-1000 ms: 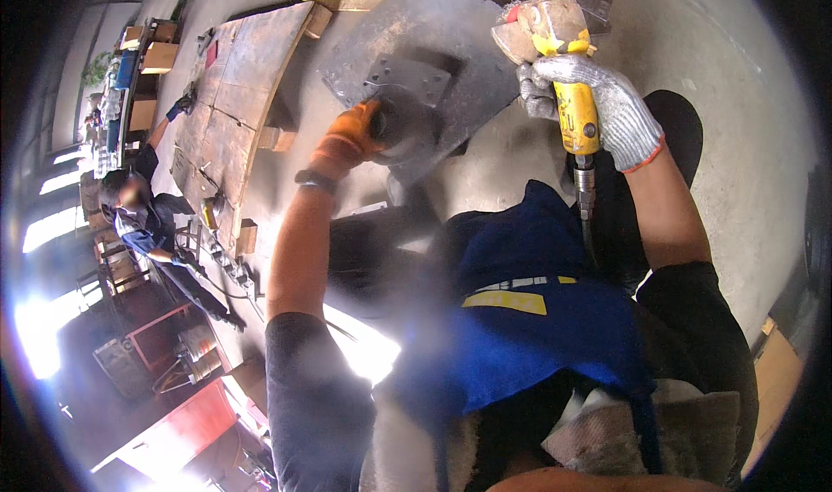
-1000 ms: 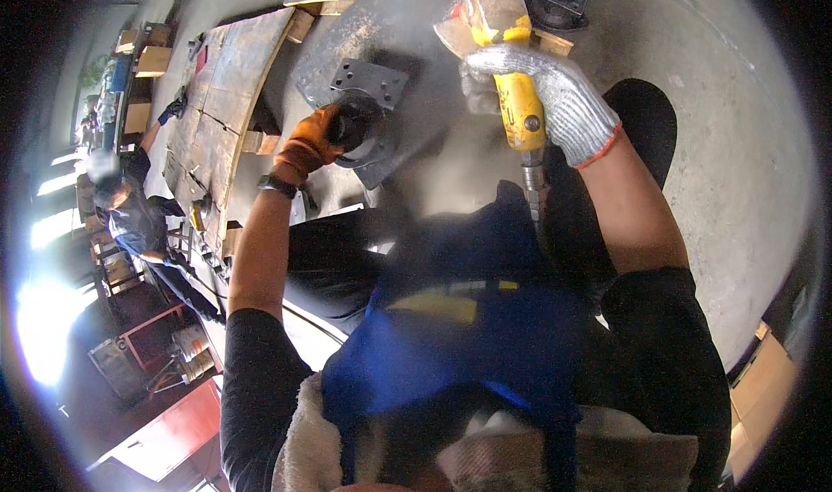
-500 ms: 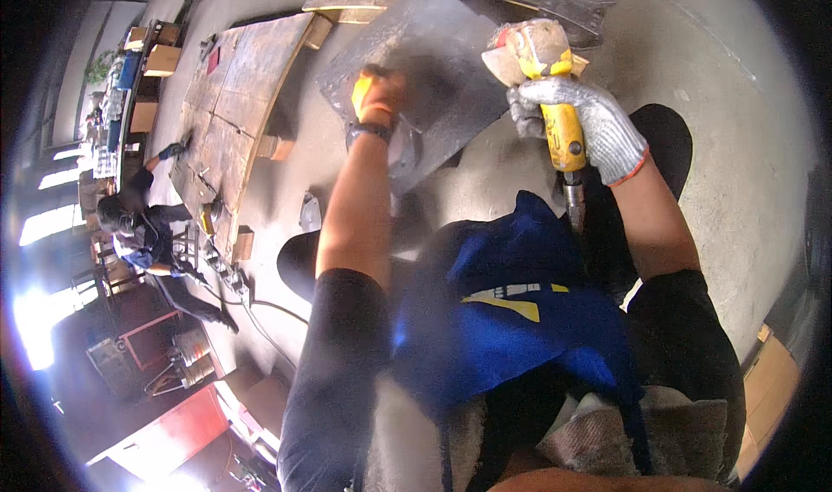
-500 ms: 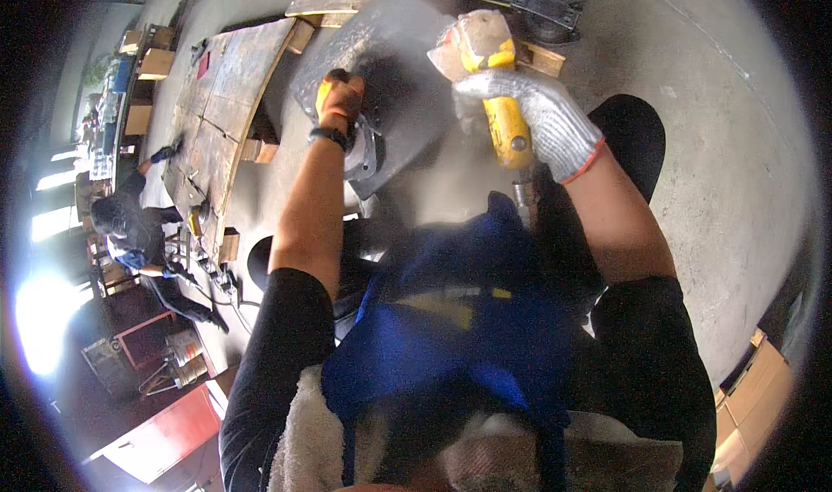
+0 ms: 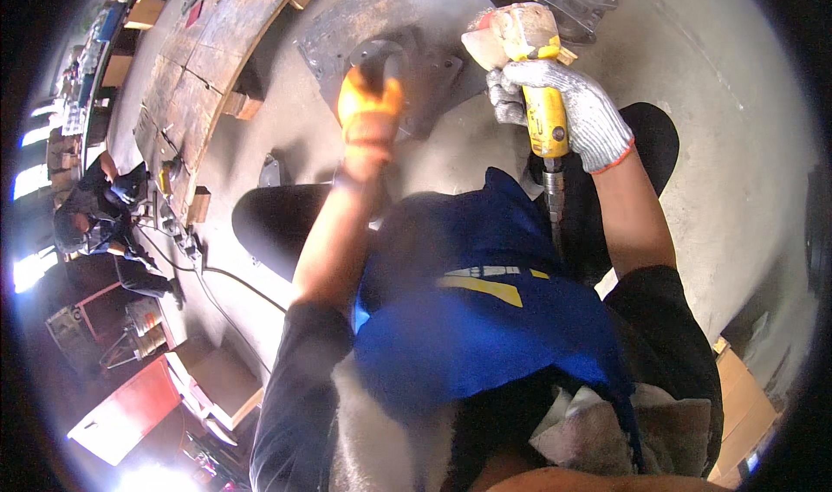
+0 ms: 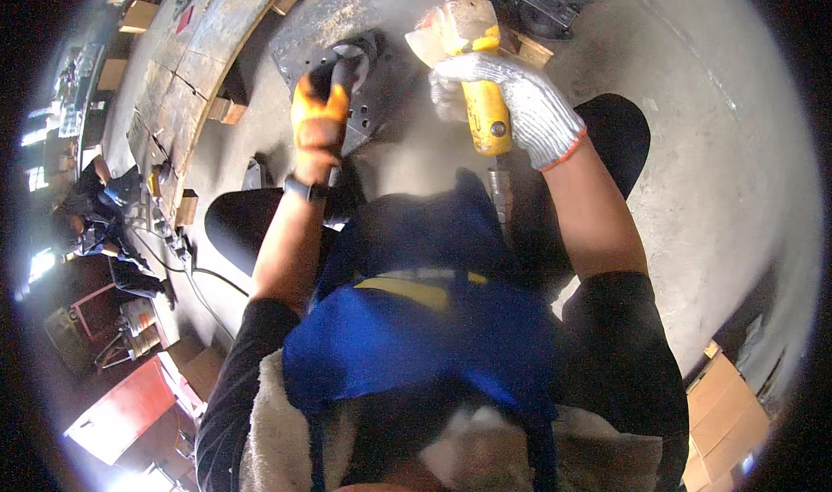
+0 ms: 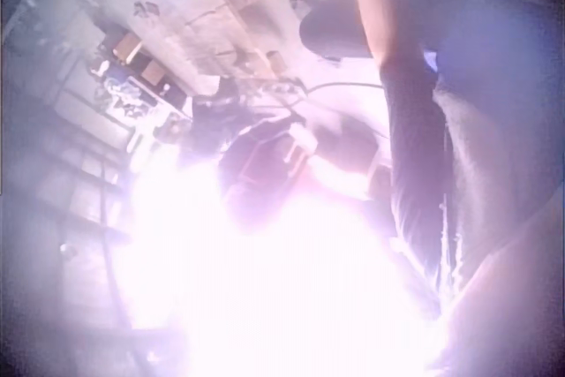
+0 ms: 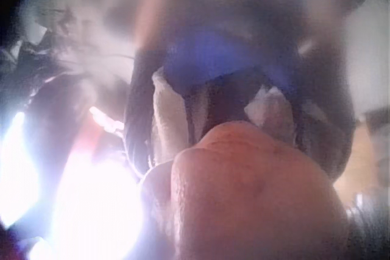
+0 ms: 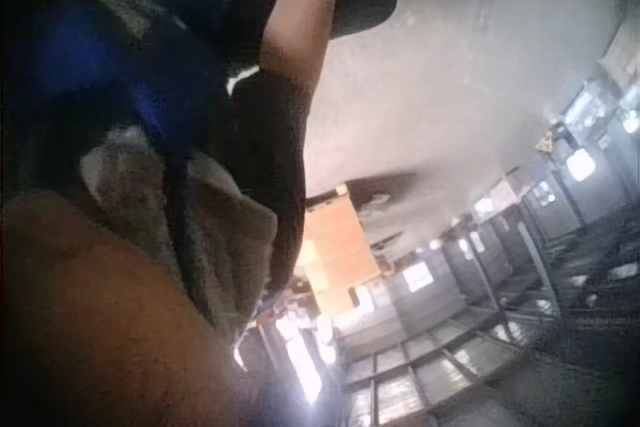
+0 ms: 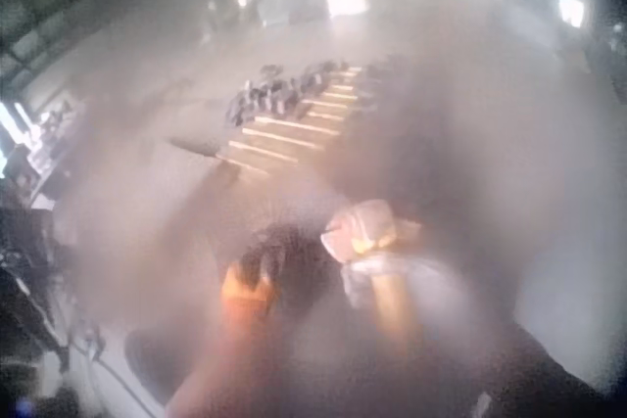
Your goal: The person uses a handheld angle grinder to smooth the surface of a metal part. They hold the part with one hand and operate the grinder with the other, moving the tool across the surface to remove material and create a smoother finish.
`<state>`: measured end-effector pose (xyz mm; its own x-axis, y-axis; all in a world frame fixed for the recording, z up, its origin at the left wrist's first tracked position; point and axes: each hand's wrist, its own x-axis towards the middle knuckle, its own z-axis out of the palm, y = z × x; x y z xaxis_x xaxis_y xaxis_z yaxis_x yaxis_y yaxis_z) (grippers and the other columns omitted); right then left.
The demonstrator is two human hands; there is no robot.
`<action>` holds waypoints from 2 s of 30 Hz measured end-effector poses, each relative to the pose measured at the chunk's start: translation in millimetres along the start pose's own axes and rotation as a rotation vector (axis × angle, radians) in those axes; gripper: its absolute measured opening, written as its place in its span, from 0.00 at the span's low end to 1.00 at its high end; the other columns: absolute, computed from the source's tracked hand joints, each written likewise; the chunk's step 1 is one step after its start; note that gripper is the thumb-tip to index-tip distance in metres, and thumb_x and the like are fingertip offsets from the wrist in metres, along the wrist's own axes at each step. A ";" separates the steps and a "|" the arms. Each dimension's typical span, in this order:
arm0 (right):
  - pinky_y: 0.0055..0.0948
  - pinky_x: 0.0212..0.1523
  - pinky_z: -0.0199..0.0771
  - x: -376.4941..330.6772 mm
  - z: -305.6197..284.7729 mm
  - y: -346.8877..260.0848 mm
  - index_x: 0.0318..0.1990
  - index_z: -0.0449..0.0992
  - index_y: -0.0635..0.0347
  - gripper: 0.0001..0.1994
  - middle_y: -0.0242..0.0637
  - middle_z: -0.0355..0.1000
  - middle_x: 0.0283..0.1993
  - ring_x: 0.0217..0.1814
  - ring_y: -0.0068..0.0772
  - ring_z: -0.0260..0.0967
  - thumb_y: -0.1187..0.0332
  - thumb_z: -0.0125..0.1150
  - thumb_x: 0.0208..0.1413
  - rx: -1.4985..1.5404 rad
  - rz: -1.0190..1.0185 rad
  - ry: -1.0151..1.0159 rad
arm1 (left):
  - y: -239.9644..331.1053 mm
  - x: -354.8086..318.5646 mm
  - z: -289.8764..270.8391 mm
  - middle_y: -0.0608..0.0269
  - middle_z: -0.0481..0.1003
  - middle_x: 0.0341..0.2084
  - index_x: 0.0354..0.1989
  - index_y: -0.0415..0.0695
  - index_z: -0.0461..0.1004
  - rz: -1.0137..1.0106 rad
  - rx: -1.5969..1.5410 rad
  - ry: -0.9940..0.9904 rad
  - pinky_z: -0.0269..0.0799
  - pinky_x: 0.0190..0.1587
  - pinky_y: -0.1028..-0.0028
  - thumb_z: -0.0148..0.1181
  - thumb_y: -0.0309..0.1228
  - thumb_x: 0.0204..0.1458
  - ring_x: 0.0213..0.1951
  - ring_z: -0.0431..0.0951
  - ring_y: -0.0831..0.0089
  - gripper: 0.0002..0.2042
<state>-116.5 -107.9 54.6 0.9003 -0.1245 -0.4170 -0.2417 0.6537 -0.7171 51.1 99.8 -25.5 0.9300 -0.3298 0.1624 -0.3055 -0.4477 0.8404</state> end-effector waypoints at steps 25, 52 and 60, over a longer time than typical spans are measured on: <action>0.35 0.38 0.81 -9.7 31.2 6.2 0.43 0.70 0.71 0.15 0.45 0.72 0.35 0.36 0.38 0.74 0.67 0.61 0.53 -0.010 0.058 -0.001 | 43.1 -74.0 28.2 0.57 0.70 0.56 0.54 0.43 0.72 0.676 0.365 -1.017 0.60 0.61 0.67 0.52 0.43 0.58 0.59 0.67 0.65 0.20; 0.30 0.39 0.81 -48.9 59.6 -0.7 0.35 0.73 0.67 0.17 0.46 0.73 0.39 0.35 0.37 0.74 0.59 0.65 0.48 -0.197 0.204 0.299 | -59.5 7.6 -28.2 0.60 0.79 0.43 0.49 0.47 0.75 0.162 0.284 -0.975 0.71 0.45 0.73 0.55 0.40 0.57 0.41 0.79 0.72 0.16; 0.30 0.37 0.81 -36.7 65.7 11.9 0.39 0.72 0.69 0.18 0.45 0.74 0.37 0.33 0.36 0.75 0.60 0.63 0.51 -0.266 0.137 0.292 | -90.6 -5.9 17.1 0.59 0.72 0.55 0.53 0.48 0.74 0.459 0.534 -0.964 0.65 0.58 0.71 0.55 0.38 0.55 0.56 0.72 0.64 0.17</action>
<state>-128.7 -46.5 98.1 0.7222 -0.2812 -0.6320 -0.4717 0.4680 -0.7473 69.7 128.1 -111.5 0.2450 -0.9352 -0.2557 -0.8279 -0.3391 0.4468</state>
